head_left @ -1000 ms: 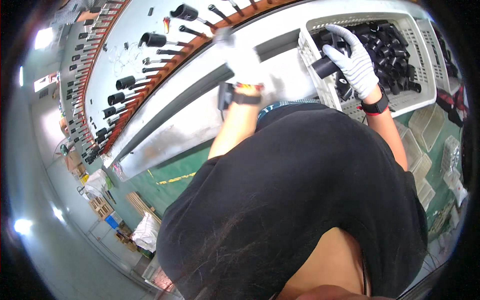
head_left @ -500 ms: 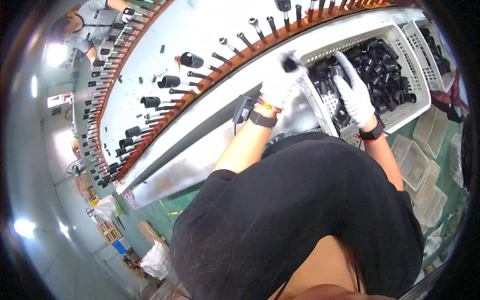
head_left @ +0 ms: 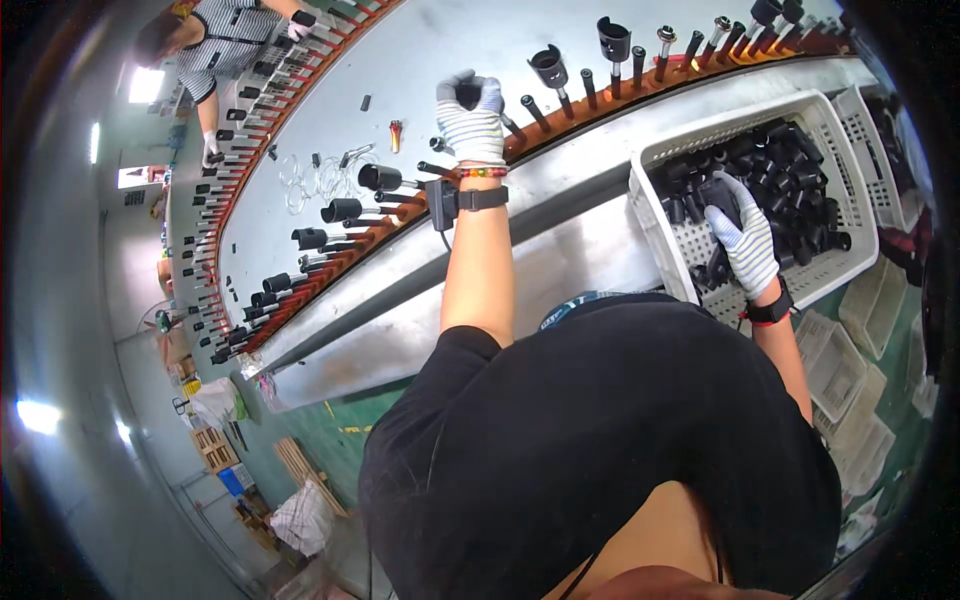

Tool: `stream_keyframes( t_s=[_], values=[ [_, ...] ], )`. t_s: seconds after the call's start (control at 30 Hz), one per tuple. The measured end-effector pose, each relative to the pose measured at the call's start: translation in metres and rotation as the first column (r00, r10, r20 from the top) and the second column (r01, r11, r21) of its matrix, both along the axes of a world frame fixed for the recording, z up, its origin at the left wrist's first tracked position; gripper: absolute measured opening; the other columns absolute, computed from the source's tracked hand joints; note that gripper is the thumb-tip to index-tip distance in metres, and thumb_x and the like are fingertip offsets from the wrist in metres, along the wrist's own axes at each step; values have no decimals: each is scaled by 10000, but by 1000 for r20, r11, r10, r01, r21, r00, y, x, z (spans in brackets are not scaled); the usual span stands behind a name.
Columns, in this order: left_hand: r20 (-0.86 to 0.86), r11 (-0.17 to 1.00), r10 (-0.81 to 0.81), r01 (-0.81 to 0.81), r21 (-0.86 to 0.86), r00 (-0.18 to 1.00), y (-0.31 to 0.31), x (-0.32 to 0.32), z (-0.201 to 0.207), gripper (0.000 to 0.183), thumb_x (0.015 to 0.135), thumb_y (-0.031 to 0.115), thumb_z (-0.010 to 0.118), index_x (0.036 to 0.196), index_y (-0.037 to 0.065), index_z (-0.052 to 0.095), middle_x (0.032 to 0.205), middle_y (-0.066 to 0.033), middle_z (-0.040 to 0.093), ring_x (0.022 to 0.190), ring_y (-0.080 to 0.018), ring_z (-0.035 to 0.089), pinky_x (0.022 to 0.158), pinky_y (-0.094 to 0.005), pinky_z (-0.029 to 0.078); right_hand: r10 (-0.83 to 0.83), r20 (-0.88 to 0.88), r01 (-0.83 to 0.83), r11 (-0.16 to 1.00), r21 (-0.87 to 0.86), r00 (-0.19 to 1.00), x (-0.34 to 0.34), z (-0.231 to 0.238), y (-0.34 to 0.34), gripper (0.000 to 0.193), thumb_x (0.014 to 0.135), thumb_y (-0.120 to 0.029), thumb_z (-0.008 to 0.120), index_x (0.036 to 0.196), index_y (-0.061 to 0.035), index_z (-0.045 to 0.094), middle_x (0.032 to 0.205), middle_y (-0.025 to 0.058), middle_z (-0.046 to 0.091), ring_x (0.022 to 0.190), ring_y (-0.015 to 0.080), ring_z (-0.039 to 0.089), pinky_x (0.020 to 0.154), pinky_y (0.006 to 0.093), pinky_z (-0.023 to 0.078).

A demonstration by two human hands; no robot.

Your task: The worker picks up black plastic components from a bin and places them onto a rotating assembly line carousel.

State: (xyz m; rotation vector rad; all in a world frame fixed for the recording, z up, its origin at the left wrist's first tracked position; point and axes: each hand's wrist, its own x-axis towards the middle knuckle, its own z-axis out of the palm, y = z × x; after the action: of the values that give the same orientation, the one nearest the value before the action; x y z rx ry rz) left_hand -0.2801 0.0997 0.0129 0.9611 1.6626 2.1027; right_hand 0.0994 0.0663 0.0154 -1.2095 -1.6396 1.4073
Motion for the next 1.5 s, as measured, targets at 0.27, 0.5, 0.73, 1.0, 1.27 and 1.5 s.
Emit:
stream_keyframes(
  t_s=[0.27, 0.5, 0.73, 1.0, 1.27, 1.5],
  values=[
    [-481, 902, 13, -217, -373, 877, -36, -64, -11, 174, 770, 80, 727, 904, 20, 633, 736, -55, 640, 670, -146, 597, 637, -303, 505, 179, 63, -181, 983, 25, 982, -27, 0, 7, 580, 877, -254, 681, 1381, -30, 503, 1232, 152, 647, 1123, 172, 610, 976, 289, 454],
    [-608, 895, 392, -440, 78, 690, -77, -9, 15, 457, 754, 110, 699, 1170, -3, 546, 1148, -229, 549, 1115, -332, 553, 994, -402, 431, 222, 121, -225, 974, 8, 967, -52, 0, 15, 458, 950, -313, 594, 1284, 1, 579, 1145, 143, 679, 1063, 172, 632, 934, 288, 476],
    [-565, 664, -741, 525, -533, 362, -89, 132, 9, 600, 684, -13, 649, 1265, 14, 501, 1217, -228, 559, 1138, -385, 551, 1008, -418, 437, 320, -103, -331, 936, -120, 942, -65, -3, 6, 394, 984, -309, 537, 1183, 24, 608, 806, 41, 627, 714, 82, 552, 643, 247, 466],
    [-675, 699, -683, 516, -494, 280, -84, 167, -7, 544, 693, 74, 687, 1215, 57, 534, 1241, -181, 572, 1133, -387, 562, 974, -458, 457, 275, 48, -270, 958, -98, 960, -32, -36, -12, 427, 948, -298, 574, 1218, 32, 553, 1122, 184, 658, 1066, 232, 616, 924, 354, 471],
    [-677, 678, -684, 579, -453, 271, -75, 167, -6, 499, 623, 90, 768, 1097, 78, 610, 959, -136, 616, 927, -352, 602, 793, -435, 497, 107, -89, -137, 868, -477, 990, -21, -4, -28, 464, 929, -349, 633, 1208, 13, 553, 876, 56, 616, 619, 74, 570, 542, 203, 437],
    [161, 994, -45, 29, 101, 986, 6, 75, 6, 303, 733, -69, 765, 924, 91, 593, 864, 4, 641, 799, -101, 574, 732, -236, 486, 365, -12, -299, 744, -597, 931, 18, -20, -58, 278, 847, -217, 739, 1024, -12, 676, 930, 78, 678, 813, 144, 653, 745, 278, 535]
  ],
)
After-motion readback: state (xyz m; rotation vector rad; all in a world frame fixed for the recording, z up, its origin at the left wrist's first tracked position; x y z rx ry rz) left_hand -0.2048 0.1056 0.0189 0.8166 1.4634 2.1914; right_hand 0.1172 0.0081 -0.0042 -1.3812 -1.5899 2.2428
